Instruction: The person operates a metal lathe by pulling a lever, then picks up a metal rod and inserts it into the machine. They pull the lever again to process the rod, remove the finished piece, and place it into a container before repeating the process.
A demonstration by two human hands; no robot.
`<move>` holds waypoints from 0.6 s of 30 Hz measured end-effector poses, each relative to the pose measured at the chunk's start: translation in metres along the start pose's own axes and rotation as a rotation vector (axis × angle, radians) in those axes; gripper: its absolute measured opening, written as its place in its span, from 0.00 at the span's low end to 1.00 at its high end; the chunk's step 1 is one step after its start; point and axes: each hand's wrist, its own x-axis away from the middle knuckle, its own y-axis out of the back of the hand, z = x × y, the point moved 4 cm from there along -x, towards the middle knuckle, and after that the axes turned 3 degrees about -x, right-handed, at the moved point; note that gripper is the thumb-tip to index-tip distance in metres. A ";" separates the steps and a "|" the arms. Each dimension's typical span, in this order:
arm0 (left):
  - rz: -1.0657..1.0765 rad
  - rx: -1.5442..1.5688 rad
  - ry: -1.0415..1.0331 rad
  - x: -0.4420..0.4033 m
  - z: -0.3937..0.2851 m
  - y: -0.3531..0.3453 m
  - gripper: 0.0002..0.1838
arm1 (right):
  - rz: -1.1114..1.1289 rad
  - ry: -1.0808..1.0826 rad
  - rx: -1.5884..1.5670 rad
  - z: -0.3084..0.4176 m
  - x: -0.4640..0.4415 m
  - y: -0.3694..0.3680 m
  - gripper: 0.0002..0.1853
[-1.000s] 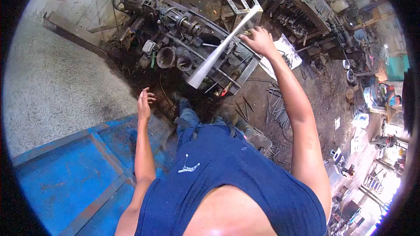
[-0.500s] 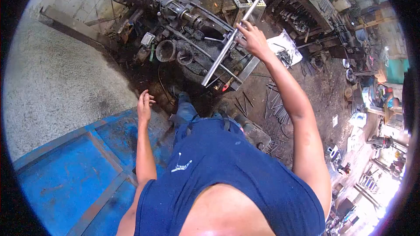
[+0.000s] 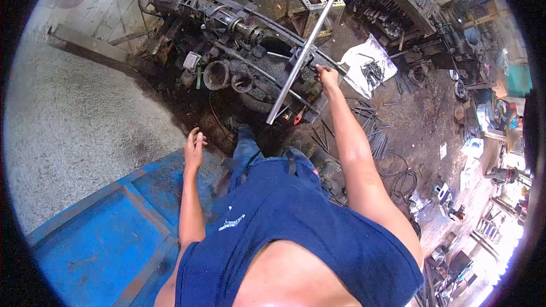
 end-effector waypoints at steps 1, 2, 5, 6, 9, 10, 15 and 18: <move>-0.008 0.005 -0.012 -0.001 0.001 0.001 0.24 | -0.081 -0.001 -0.005 -0.005 0.008 0.004 0.12; -0.015 0.011 -0.026 -0.003 0.001 0.002 0.24 | -0.113 0.106 0.061 -0.004 0.015 0.011 0.11; -0.021 -0.001 -0.017 0.001 -0.001 0.004 0.24 | -0.109 0.048 -0.014 -0.035 0.019 0.036 0.11; -0.016 -0.002 -0.017 0.002 0.000 0.003 0.24 | -0.084 -0.050 -0.008 -0.036 0.027 0.042 0.11; 0.021 -0.035 0.005 0.000 0.008 -0.001 0.24 | -0.097 -0.148 -0.094 -0.034 0.039 0.042 0.10; 0.037 -0.037 0.004 -0.001 0.011 -0.003 0.24 | -0.090 -0.140 -0.047 -0.032 0.037 0.039 0.11; 0.048 -0.019 -0.021 -0.005 0.006 -0.007 0.25 | -0.056 0.309 0.809 0.014 0.047 0.013 0.16; 0.060 -0.048 -0.017 -0.007 -0.002 -0.008 0.25 | -0.002 0.564 1.009 0.040 0.058 -0.006 0.12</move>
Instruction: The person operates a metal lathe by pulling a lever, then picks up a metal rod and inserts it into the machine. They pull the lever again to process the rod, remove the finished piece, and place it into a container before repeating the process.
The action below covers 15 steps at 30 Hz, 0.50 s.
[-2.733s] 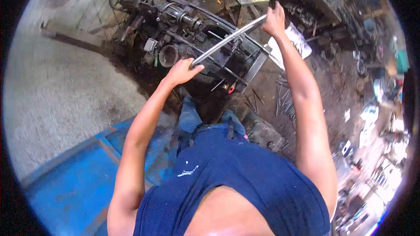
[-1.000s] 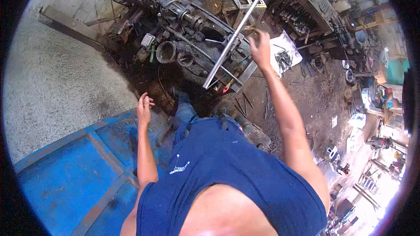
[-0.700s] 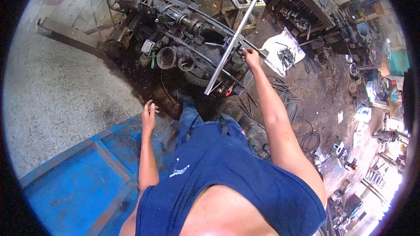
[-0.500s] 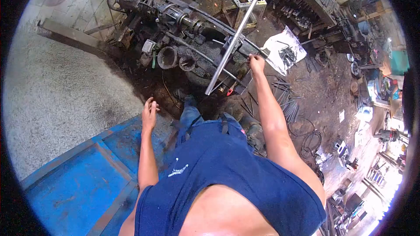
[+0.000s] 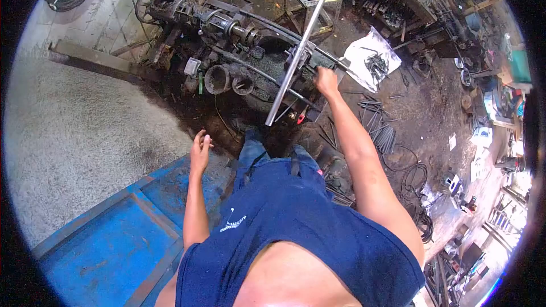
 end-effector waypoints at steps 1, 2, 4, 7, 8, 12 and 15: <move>0.025 -0.007 0.001 -0.002 -0.002 -0.002 0.25 | -0.003 -0.001 -0.003 -0.009 -0.003 -0.008 0.12; 0.049 -0.014 0.001 -0.006 -0.005 -0.004 0.25 | 0.041 0.082 -0.071 -0.014 -0.006 -0.016 0.10; 0.052 -0.031 -0.038 -0.012 -0.017 -0.007 0.24 | 0.070 0.217 -0.160 -0.018 -0.004 -0.020 0.09; 0.086 -0.052 -0.112 -0.024 -0.041 -0.019 0.24 | 0.093 0.076 -0.123 -0.032 0.020 -0.007 0.10; 0.109 -0.063 -0.143 -0.027 -0.051 -0.024 0.24 | 0.138 0.024 -0.069 -0.037 0.032 0.001 0.12; 0.121 -0.059 -0.295 -0.050 -0.100 -0.048 0.25 | 0.043 -0.121 -0.086 -0.060 0.090 0.038 0.14; 0.135 0.037 -0.473 -0.062 -0.162 -0.071 0.25 | -0.025 -0.198 -0.143 -0.077 0.138 0.065 0.15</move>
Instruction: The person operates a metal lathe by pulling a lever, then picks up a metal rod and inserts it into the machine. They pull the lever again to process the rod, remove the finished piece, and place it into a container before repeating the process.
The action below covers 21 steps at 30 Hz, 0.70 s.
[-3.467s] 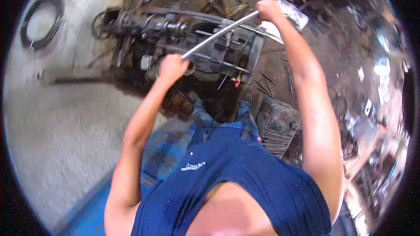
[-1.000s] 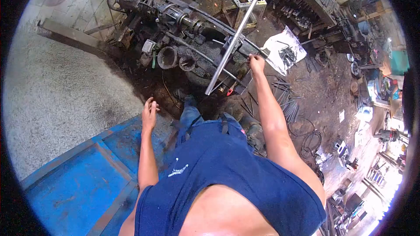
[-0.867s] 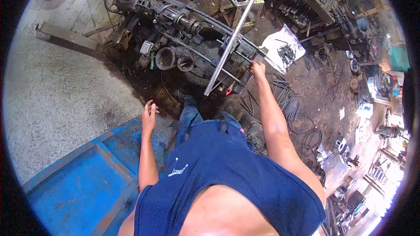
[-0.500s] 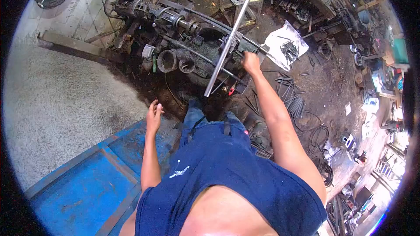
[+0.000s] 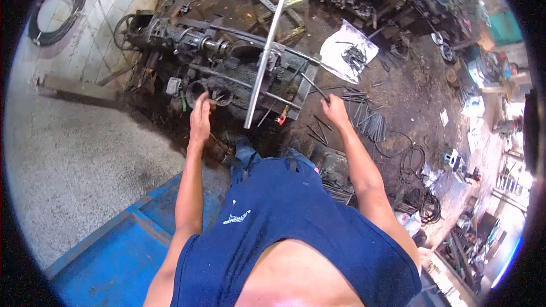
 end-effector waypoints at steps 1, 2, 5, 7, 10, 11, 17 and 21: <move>0.017 0.033 -0.058 -0.015 -0.016 -0.010 0.25 | -0.070 -0.015 -0.014 -0.001 0.013 0.013 0.15; 0.036 0.067 -0.116 -0.029 -0.033 -0.021 0.26 | -0.093 -0.034 -0.011 -0.003 0.025 0.024 0.15; 0.103 0.125 -0.257 -0.066 -0.086 -0.063 0.31 | -0.295 -0.140 -0.344 0.006 0.057 0.058 0.12; 0.195 0.235 -0.335 -0.084 -0.118 -0.098 0.33 | -0.381 -0.179 -0.375 0.041 0.076 0.101 0.12; 0.376 0.334 -0.412 -0.099 -0.171 -0.143 0.35 | -0.522 -0.194 -0.394 0.057 0.091 0.132 0.14; 0.429 0.415 -0.409 -0.100 -0.187 -0.158 0.36 | -0.571 -0.183 -0.451 0.062 0.095 0.141 0.15; 0.663 0.582 -0.379 -0.102 -0.269 -0.205 0.47 | -0.796 0.008 -0.655 0.121 0.111 0.200 0.12; 0.820 0.788 -0.354 -0.099 -0.306 -0.205 0.52 | -0.833 0.022 -0.793 0.154 0.116 0.206 0.09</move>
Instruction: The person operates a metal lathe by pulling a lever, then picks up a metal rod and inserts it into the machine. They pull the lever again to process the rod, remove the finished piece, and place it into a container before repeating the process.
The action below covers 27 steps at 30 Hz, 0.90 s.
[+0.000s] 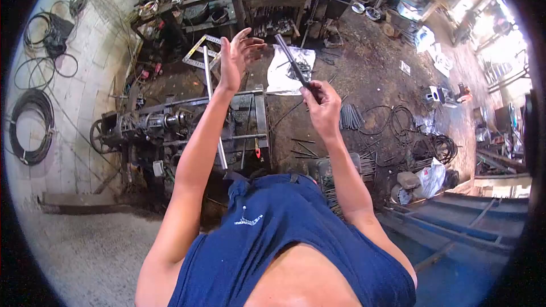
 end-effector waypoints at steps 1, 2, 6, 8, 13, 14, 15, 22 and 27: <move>0.021 0.001 -0.008 -0.002 -0.006 -0.001 0.52 | -0.018 0.013 0.001 0.006 0.004 -0.007 0.09; 0.050 0.041 0.005 -0.002 -0.012 -0.001 0.52 | -0.058 0.056 0.001 0.015 0.008 -0.014 0.09; 0.112 0.087 0.053 0.005 -0.033 0.011 0.51 | -0.180 0.149 -0.092 0.055 0.031 -0.050 0.09; 0.142 0.114 0.069 0.012 -0.039 0.021 0.51 | -0.198 0.128 -0.091 0.060 0.044 -0.067 0.09; 0.230 0.257 0.133 0.032 -0.051 0.034 0.52 | -0.246 0.029 -0.136 0.081 0.088 -0.104 0.08; 0.246 0.320 0.145 0.037 -0.053 0.034 0.52 | -0.234 0.007 -0.195 0.088 0.096 -0.111 0.07; 0.260 0.383 0.156 0.041 -0.055 0.034 0.52 | -0.221 -0.014 -0.254 0.093 0.103 -0.118 0.06; 0.322 0.302 0.172 0.066 -0.065 0.036 0.53 | -0.195 -0.038 -0.337 0.106 0.125 -0.140 0.06; 0.329 0.297 0.158 0.072 -0.064 0.032 0.54 | -0.150 0.031 -0.215 0.106 0.124 -0.144 0.07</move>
